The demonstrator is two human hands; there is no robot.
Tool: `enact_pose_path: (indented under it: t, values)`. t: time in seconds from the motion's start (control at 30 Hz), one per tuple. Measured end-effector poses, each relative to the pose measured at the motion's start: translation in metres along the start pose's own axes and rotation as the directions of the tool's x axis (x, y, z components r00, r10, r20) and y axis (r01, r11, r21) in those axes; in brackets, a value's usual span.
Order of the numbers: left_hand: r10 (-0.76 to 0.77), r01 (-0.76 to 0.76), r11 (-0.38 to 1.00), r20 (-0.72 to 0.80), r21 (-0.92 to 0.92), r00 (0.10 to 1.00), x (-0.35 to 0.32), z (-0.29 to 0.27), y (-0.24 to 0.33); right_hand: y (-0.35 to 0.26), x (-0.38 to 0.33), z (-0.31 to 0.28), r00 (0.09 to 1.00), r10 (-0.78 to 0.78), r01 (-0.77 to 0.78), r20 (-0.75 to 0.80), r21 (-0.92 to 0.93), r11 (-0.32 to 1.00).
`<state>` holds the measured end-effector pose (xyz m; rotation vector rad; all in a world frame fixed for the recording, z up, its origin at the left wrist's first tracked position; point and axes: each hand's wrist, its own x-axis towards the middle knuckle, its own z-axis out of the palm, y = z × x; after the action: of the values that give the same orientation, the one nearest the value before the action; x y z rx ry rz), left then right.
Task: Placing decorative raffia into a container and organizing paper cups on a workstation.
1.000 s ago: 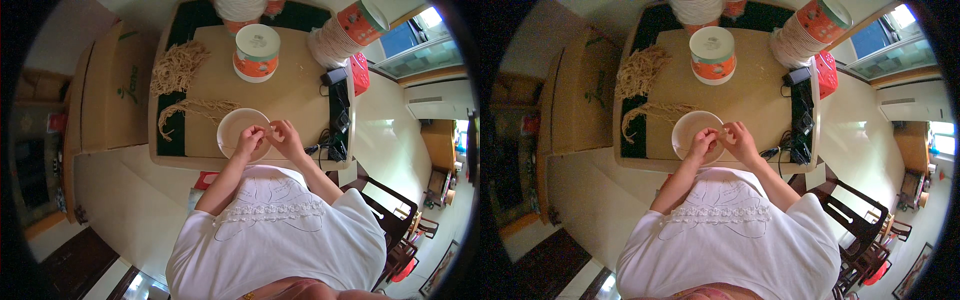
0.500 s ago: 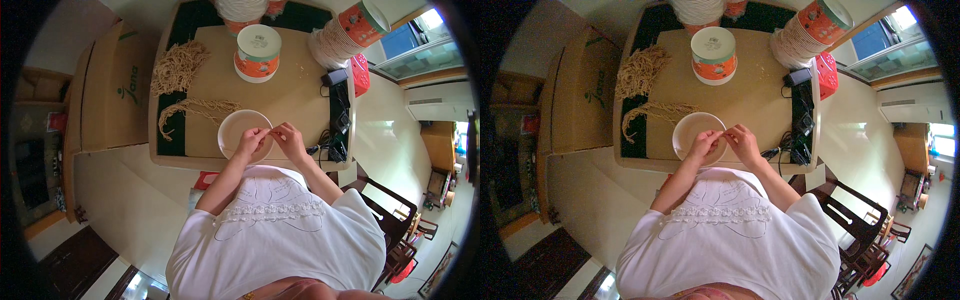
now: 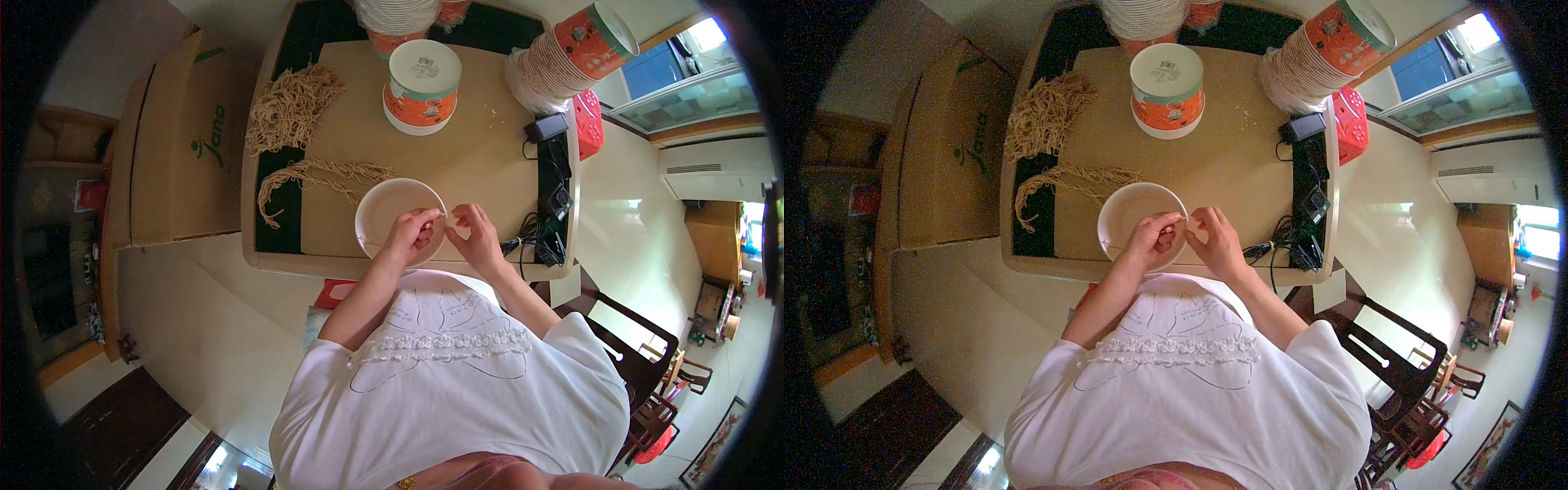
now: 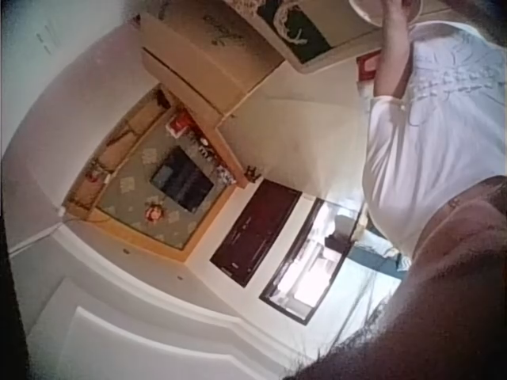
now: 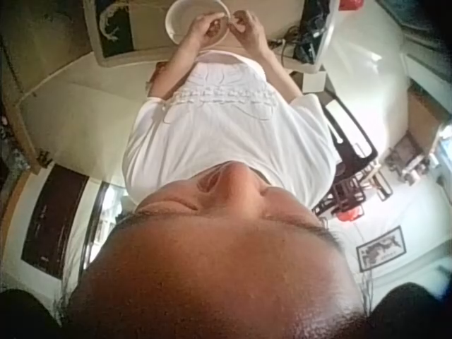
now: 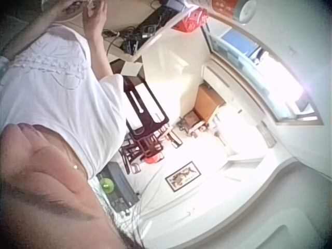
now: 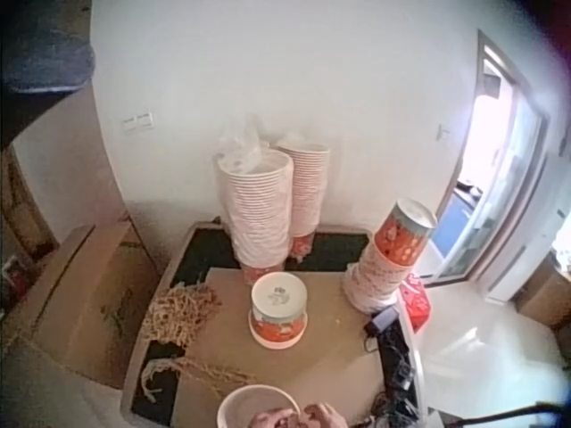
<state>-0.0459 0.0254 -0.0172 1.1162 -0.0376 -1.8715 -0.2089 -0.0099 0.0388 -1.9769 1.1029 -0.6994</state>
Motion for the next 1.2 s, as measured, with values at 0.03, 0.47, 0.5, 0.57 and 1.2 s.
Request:
enact_pose_path:
  t: [0.03, 0.47, 0.5, 0.57, 1.2]
  values:
    - [0.0, 0.0, 1.0, 0.0, 0.0, 1.0, 0.0, -0.001, 0.0, 0.0, 0.001, 0.0, 1.0, -0.029, 0.029, 0.012, -0.008, 1.0]
    - [0.488, -0.397, 0.723, -0.012, 0.565, 0.873, -0.01, -0.007, -0.007, -0.009, 0.008, -0.004, 0.999, 0.038, -0.038, -0.006, 0.064, 0.997]
    - [0.498, -0.425, 0.72, 0.018, 0.549, 0.867, -0.012, -0.004, -0.004, -0.007, 0.01, -0.006, 1.0, 0.015, -0.015, -0.002, 0.027, 1.0]
    - [0.442, -0.405, 0.777, 0.041, 0.482, 0.896, -0.009, -0.004, -0.005, -0.01, 0.015, -0.01, 1.0, -0.014, 0.014, 0.005, -0.011, 1.0]
    - [0.547, -0.558, 0.814, 0.112, 0.164, 0.83, 0.007, 0.021, 0.009, -0.007, 0.031, 0.006, 0.998, 0.0, 0.006, 0.065, -0.098, 0.995]
